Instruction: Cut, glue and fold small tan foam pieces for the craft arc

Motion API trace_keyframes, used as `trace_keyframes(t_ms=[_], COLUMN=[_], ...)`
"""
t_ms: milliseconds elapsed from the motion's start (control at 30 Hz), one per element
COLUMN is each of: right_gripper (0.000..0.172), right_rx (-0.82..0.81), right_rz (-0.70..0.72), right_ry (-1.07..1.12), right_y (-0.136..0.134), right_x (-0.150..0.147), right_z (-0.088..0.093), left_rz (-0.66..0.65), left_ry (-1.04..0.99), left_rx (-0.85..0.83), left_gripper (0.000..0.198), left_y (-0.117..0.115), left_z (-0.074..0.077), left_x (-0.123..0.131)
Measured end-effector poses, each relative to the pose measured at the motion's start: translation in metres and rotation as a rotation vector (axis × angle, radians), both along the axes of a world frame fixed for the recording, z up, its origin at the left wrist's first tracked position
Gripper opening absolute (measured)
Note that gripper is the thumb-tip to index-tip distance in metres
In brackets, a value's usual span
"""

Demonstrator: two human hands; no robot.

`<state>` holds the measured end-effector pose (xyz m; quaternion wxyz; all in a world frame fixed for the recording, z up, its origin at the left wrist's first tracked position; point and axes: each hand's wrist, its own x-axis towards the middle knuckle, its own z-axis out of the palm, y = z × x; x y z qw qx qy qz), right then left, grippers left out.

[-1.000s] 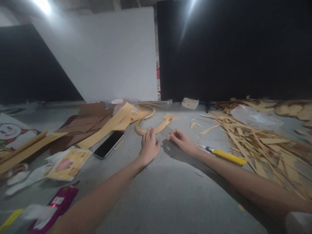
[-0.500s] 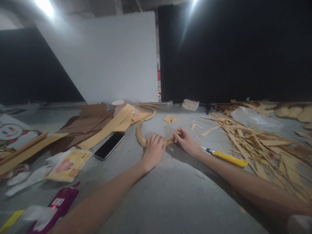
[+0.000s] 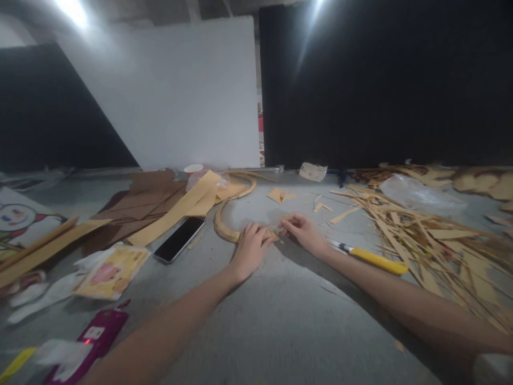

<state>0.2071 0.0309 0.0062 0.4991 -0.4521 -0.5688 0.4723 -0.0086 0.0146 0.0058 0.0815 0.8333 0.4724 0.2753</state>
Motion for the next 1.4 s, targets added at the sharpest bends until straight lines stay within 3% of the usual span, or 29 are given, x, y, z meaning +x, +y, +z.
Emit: trace_keyframes(t_ms=[100, 267, 400, 500, 867, 1000, 1233, 1400], right_gripper=[0.055, 0.048, 0.043, 0.044, 0.046, 0.049, 0.051, 0.045], right_rx=[-0.02, 0.095, 0.155, 0.117, 0.143, 0.191, 0.089, 0.164], right_rz=[0.022, 0.011, -0.051, -0.015, 0.026, -0.013, -0.007, 0.01], right_ry=[-0.005, -0.046, -0.084, -0.089, -0.029, -0.079, -0.065, -0.134], right_y=[-0.002, -0.006, -0.007, -0.006, -0.007, -0.01, -0.009, -0.008], right_x=[0.001, 0.004, 0.006, 0.006, 0.005, 0.007, 0.003, 0.002], right_z=[0.002, 0.007, 0.008, 0.007, 0.008, 0.011, 0.007, 0.002], left_rz=[-0.015, -0.003, -0.005, -0.056, -0.101, -0.106, -0.096, -0.114], left_ry=[-0.081, -0.23, -0.204, -0.155, -0.179, -0.199, -0.247, -0.243], left_rx=[-0.02, -0.06, -0.027, -0.028, -0.072, -0.044, -0.017, -0.01], left_gripper=[0.02, 0.022, 0.037, 0.04, 0.035, 0.032, 0.023, 0.018], left_y=[-0.001, 0.001, 0.001, 0.0, -0.007, -0.005, -0.004, -0.003], left_z=[0.002, -0.001, 0.0, 0.003, 0.01, 0.009, 0.003, 0.001], left_x=[0.0, 0.0, 0.0, 0.0, 0.002, 0.002, 0.001, 0.002])
